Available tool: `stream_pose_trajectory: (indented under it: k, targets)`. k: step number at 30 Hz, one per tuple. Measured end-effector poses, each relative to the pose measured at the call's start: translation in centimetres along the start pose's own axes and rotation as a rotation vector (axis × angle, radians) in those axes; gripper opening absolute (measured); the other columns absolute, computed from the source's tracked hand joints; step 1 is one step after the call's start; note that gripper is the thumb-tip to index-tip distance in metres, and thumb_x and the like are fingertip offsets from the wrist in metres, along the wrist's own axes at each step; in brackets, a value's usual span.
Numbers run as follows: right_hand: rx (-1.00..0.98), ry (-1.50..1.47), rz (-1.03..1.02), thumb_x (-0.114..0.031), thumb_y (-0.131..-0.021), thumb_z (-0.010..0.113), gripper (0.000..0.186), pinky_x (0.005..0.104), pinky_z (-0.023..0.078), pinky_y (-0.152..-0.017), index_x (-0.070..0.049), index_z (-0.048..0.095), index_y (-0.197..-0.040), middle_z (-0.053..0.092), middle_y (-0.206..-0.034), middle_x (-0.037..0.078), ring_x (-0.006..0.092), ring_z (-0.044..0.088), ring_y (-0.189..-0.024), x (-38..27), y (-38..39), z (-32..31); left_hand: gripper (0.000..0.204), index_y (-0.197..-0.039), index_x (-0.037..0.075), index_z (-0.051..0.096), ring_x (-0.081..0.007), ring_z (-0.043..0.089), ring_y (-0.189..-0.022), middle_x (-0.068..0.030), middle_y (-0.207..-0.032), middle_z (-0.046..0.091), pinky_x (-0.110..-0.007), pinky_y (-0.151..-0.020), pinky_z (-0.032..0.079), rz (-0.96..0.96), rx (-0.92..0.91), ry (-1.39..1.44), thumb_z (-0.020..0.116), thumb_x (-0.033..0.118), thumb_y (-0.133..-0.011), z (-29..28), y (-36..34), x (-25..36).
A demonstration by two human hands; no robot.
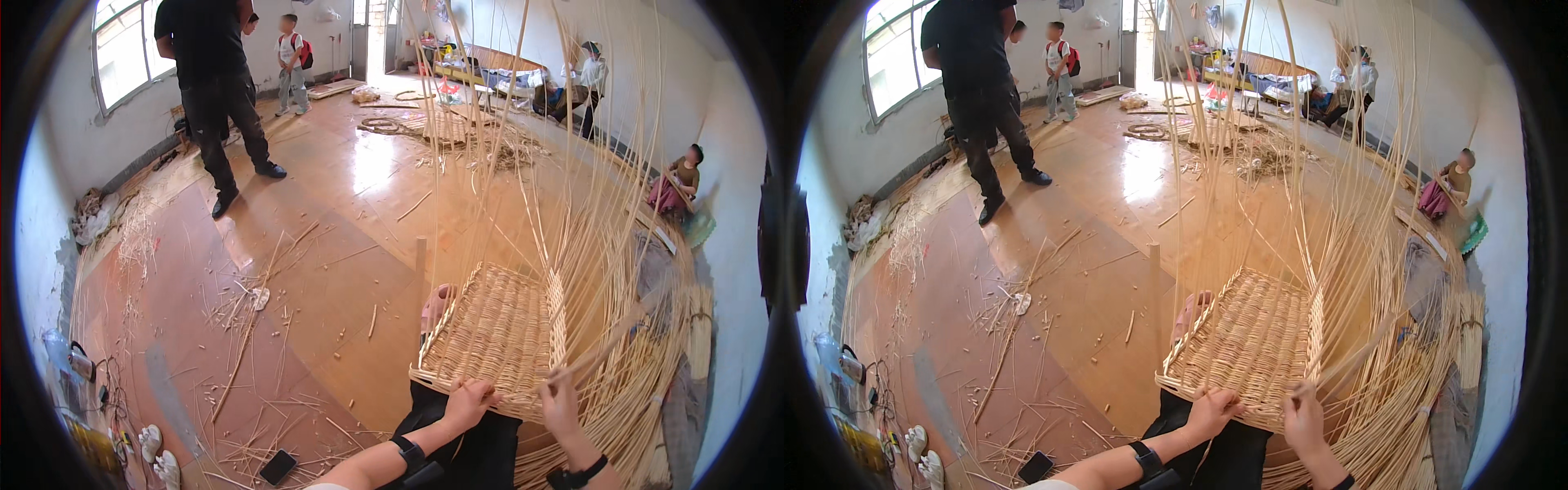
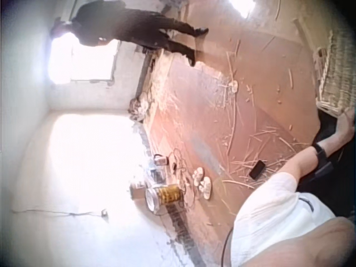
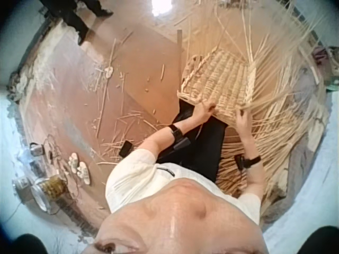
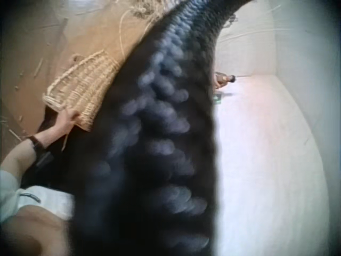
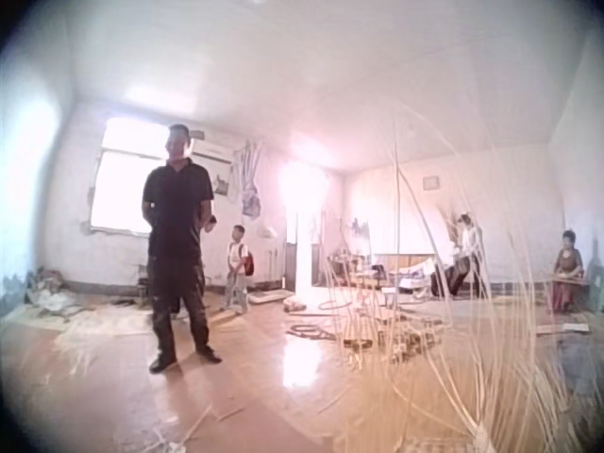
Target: Weaving a rectangular wicker basket using long plant stalks.
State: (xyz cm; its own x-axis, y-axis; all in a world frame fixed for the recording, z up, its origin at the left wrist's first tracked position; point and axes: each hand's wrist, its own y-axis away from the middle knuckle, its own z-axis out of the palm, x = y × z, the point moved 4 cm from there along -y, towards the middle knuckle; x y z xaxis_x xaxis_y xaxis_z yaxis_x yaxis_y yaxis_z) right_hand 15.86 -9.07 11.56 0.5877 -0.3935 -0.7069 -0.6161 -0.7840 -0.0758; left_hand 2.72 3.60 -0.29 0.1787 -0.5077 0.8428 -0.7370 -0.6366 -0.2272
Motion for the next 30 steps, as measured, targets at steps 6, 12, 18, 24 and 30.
stream_pose_trajectory:
  k: [6,12,18,24,30]
  targets:
    - [0.051,0.254,-0.324,0.003,-0.084,0.058,0.071,0.0468,0.045,-0.095,-0.001,0.027,-0.148,0.046,-0.129,0.027,0.0461,0.049,-0.118,-3.5,-6.6,1.8,0.024,-0.079,0.01,0.068,-0.0216,0.06,-0.075,-0.0025,-0.068,0.061,-0.038,-0.083,0.037,0.035,0.156,-0.023,0.067,0.031,-0.09,0.5,-0.8,0.0]
    - [0.346,0.328,-0.244,0.003,-0.085,0.059,0.084,0.0477,0.044,-0.098,-0.008,0.015,-0.156,0.044,-0.133,0.026,0.0435,0.049,-0.119,-1.1,-5.9,3.1,0.029,-0.078,0.008,0.066,-0.0276,0.062,-0.076,-0.0078,-0.071,0.064,-0.038,-0.081,0.04,0.006,0.042,-0.009,0.064,0.034,-0.092,1.1,-1.2,0.2]
    - [0.448,-0.449,0.034,-0.015,-0.102,0.05,0.045,0.0348,0.05,-0.083,-0.006,0.033,-0.142,0.051,-0.103,0.011,0.0196,0.056,-0.092,2.8,-3.7,0.7,0.032,-0.079,0.007,0.065,-0.0284,0.063,-0.076,-0.0097,-0.07,0.064,-0.038,-0.081,0.04,-0.062,-0.128,-0.046,0.064,0.037,-0.091,1.1,-0.8,0.4]
    - [0.728,-0.665,-0.061,-0.044,-0.107,0.033,0.037,0.035,0.051,-0.076,-0.007,0.039,-0.109,0.049,-0.092,0.007,0.0169,0.054,-0.08,7.6,2.8,2.4,0.031,-0.08,0.006,0.07,-0.0361,0.065,-0.075,-0.0166,-0.075,0.067,-0.045,-0.068,0.051,-0.081,-0.093,0.015,0.071,0.037,-0.083,3.9,-1.6,-2.0]
    - [0.816,-0.975,-0.067,-0.046,-0.106,0.031,0.035,0.0441,0.05,-0.087,-0.011,0.032,-0.101,0.054,-0.079,0.009,0.022,0.056,-0.078,10.4,4.2,4.5,0.015,-0.079,-0.002,0.071,-0.016,0.065,-0.06,-0.01,-0.068,0.069,-0.03,-0.053,0.049,-0.163,-0.064,0.119,0.077,0.011,-0.078,2.2,-4.2,-0.5]
